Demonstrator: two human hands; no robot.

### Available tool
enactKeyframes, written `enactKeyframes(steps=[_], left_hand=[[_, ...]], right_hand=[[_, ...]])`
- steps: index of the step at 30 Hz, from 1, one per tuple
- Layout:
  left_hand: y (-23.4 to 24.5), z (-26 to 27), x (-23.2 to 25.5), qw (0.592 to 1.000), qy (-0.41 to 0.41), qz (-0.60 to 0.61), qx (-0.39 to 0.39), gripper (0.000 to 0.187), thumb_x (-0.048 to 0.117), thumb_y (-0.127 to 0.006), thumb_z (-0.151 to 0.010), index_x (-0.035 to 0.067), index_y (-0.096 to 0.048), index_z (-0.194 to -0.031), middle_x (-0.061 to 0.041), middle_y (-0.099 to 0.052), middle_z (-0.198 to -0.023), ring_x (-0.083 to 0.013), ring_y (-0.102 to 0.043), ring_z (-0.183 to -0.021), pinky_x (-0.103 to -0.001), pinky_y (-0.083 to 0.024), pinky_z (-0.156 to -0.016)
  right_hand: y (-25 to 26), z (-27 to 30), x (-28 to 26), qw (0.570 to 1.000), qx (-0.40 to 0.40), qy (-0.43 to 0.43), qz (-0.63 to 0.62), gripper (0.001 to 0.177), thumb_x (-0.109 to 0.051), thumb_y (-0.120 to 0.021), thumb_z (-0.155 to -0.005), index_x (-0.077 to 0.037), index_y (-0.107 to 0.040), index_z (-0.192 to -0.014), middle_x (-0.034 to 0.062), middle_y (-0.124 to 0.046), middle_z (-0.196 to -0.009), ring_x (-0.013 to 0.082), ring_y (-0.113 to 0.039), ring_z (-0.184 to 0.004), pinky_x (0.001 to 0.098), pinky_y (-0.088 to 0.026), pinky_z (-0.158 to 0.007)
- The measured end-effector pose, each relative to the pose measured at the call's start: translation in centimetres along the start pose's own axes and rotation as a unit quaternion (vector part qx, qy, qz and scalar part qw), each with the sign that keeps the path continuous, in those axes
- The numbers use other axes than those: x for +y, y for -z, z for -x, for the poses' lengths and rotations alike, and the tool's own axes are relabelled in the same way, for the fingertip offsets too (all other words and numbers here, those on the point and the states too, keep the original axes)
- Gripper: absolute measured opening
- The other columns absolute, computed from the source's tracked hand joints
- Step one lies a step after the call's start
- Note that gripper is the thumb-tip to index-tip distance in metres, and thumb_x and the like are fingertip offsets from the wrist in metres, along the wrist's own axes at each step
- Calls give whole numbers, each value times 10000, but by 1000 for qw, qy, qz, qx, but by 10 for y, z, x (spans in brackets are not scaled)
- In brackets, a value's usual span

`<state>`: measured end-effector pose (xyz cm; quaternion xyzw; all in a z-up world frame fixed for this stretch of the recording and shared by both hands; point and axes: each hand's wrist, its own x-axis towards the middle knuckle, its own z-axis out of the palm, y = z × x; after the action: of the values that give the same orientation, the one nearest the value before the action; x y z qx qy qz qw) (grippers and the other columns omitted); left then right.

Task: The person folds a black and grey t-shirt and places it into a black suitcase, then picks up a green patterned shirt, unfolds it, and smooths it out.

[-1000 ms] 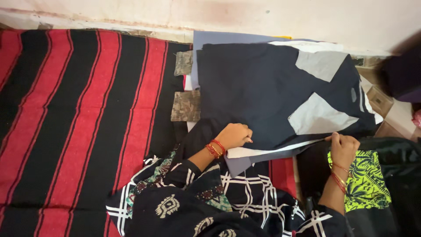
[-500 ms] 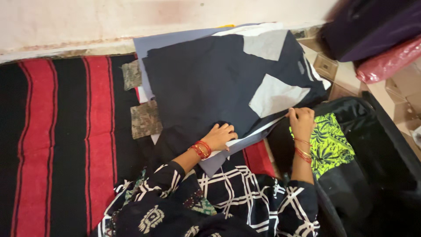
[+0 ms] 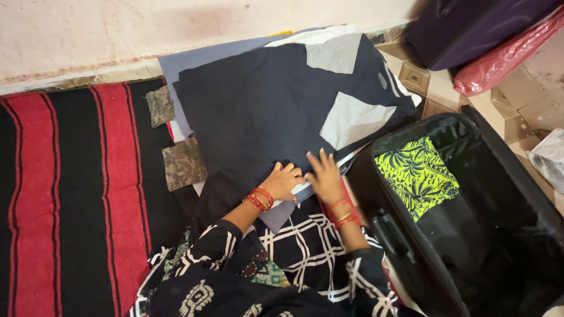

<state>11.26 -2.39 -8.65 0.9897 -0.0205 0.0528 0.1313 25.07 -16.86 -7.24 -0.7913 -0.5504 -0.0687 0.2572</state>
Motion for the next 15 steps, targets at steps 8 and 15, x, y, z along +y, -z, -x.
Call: enactKeyframes(steps=[8,15], left_hand=[[-13,1,-6,997,-15,62,-51,318,435,-837,-738,227,-776,-970,24,-646,-1090,-223,-551,-1131,-451,-427,-930],[54,39,-22,969,132,62,198,411,451,-738,-825,200,-730,-1150,-20,-665,-1247,-251,-558,-1233,-520,-394,-998]], right_hand=[[-31,80,-21,995,-31,-89,-35,742,-143,-724,-846,-158,-451,-1536,208,-330,-1627,461,-332,-1446,621,-296,-1138],[-13,86,-37,979,55,-129,-151,599,-89,-715,-871,-154,-546,-1443,151,-515,-1516,386,-486,-1369,473,-399,-1177]])
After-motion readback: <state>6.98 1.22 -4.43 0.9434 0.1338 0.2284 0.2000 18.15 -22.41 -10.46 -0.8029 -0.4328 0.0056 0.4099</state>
